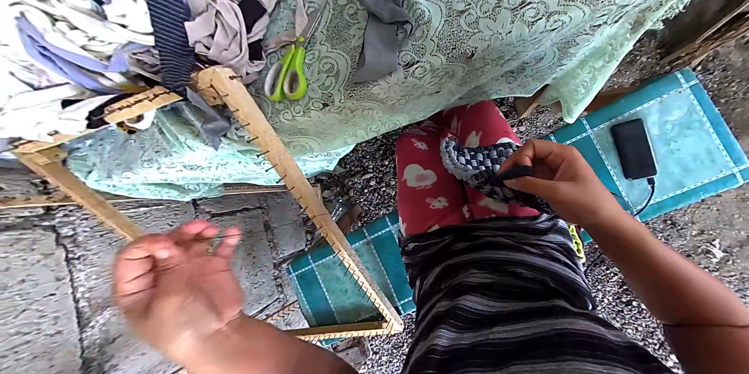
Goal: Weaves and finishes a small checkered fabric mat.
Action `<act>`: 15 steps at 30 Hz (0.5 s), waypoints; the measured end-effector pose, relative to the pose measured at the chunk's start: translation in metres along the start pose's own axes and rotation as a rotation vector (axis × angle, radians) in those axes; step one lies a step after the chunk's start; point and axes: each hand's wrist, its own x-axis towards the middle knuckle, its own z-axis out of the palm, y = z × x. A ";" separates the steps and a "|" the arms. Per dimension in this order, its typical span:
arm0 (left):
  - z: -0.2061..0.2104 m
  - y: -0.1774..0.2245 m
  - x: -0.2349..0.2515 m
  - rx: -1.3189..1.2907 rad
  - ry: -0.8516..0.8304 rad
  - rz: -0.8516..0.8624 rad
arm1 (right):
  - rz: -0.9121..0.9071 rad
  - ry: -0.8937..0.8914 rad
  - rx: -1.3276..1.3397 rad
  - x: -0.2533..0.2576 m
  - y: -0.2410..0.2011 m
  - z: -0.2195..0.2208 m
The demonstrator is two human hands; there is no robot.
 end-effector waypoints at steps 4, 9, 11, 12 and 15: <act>0.064 -0.008 -0.026 0.130 -0.178 -0.013 | -0.015 0.006 -0.037 0.004 -0.002 0.004; 0.171 -0.018 -0.074 -0.108 -0.577 -0.171 | -0.036 0.041 -0.040 0.008 0.002 0.013; 0.201 -0.020 -0.086 -0.180 -0.608 -0.173 | -0.031 0.054 -0.041 0.009 0.002 0.017; 0.211 -0.022 -0.090 -0.154 -0.590 -0.123 | -0.035 0.061 -0.040 0.009 0.001 0.018; 0.224 -0.022 -0.088 0.062 -0.504 0.041 | -0.035 0.076 -0.029 0.010 -0.001 0.019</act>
